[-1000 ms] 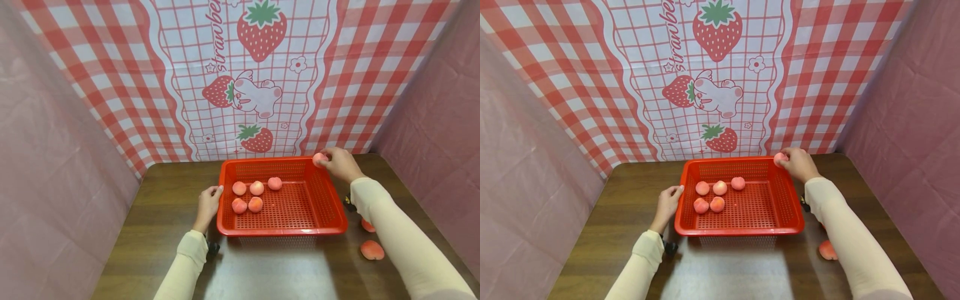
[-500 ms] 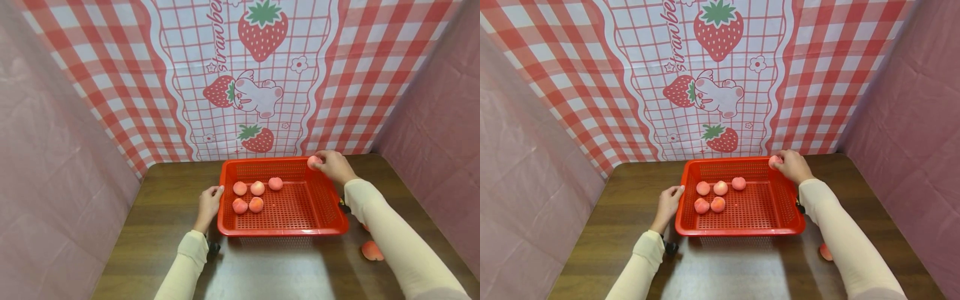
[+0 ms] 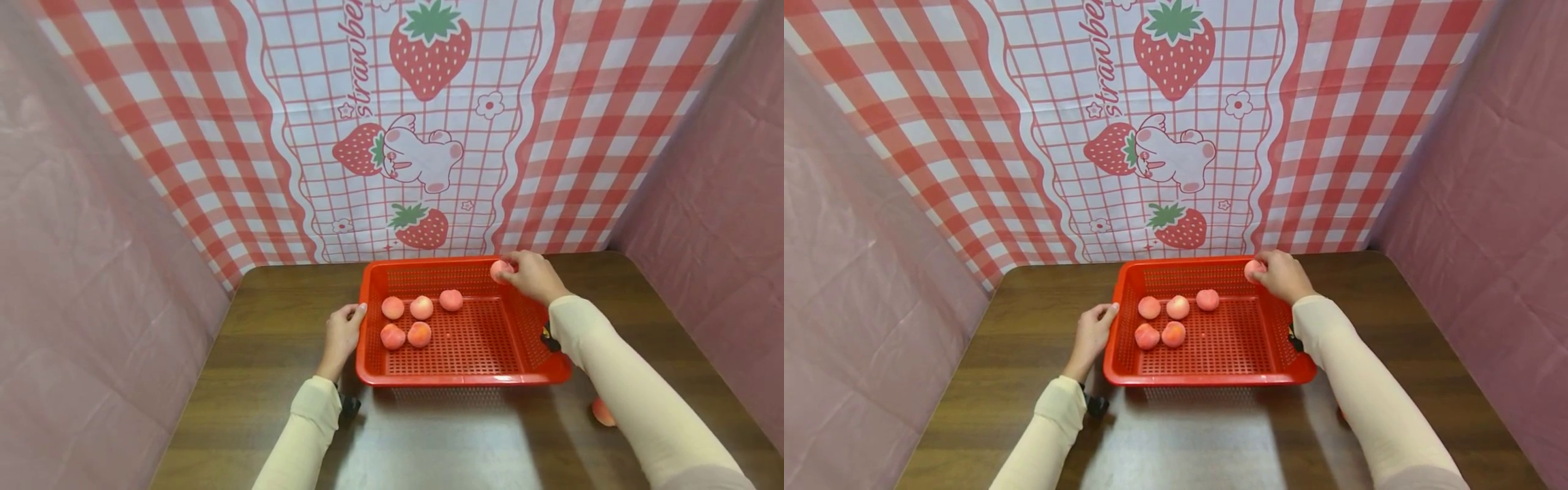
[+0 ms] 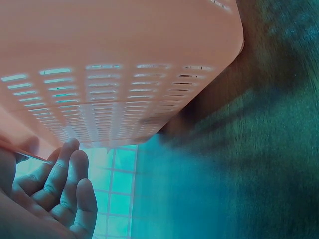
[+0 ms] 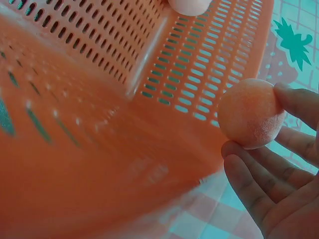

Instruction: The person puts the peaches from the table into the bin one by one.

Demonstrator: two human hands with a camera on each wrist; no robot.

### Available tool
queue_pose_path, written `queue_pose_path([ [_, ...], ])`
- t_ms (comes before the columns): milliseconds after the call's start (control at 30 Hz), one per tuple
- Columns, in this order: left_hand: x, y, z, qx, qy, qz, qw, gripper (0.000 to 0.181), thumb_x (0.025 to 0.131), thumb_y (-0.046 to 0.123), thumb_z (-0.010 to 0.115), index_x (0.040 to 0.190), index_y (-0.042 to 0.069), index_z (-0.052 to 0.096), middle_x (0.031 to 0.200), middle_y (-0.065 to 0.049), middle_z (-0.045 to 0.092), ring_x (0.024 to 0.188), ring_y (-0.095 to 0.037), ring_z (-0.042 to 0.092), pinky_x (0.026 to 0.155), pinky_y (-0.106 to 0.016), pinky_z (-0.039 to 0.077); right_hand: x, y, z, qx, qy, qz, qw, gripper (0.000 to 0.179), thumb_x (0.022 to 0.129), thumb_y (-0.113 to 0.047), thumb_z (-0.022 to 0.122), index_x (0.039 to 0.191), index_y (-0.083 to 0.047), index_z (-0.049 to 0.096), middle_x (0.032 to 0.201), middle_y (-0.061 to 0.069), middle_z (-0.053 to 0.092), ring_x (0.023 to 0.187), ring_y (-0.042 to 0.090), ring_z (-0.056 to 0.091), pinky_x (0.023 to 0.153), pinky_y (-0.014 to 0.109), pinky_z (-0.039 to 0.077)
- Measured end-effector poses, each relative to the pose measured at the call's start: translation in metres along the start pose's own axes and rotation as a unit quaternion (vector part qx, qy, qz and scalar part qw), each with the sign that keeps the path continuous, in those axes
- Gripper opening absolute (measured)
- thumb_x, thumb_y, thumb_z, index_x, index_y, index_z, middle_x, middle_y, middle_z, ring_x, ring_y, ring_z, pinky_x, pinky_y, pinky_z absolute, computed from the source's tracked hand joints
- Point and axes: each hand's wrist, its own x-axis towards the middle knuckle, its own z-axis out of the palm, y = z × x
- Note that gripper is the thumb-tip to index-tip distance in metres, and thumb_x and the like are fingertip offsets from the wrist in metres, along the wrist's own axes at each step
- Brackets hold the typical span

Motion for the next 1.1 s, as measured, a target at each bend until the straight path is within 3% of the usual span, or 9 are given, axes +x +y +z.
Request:
queue_pose_path([
  [233,-0.001,0.001,0.000,-0.007,-0.005,-0.015,0.9999,0.034,0.096,0.030,0.059,0.108,0.001,0.072,0.100,-0.019,0.073,0.087,-0.030,0.067,0.080,-0.043,0.054,0.000,-0.003,0.007,0.003,-0.022,0.013,0.9997,0.048,0.094,-0.023,0.064,0.131,0.005,0.055,0.127,0.027,0.060,0.113,0.041,0.057,0.097,0.058,0.044],
  [833,-0.002,-0.001,0.001,-0.014,-0.006,-0.011,0.9998,0.033,0.097,0.029,0.060,0.107,0.000,0.072,0.098,-0.019,0.073,0.083,-0.028,0.067,0.076,-0.039,0.055,0.001,-0.003,0.029,-0.008,-0.041,0.003,0.9991,0.043,0.095,-0.021,0.062,0.129,0.005,0.058,0.122,0.025,0.064,0.107,0.038,0.061,0.093,0.055,0.047],
  [1100,0.000,-0.001,0.000,-0.014,-0.009,-0.015,0.9998,0.034,0.097,0.029,0.059,0.108,0.000,0.071,0.100,-0.019,0.073,0.085,-0.029,0.068,0.078,-0.041,0.055,0.004,-0.004,0.041,-0.010,-0.064,0.022,0.9976,0.045,0.094,-0.020,0.064,0.129,0.006,0.057,0.124,0.026,0.062,0.108,0.038,0.061,0.094,0.055,0.048],
])
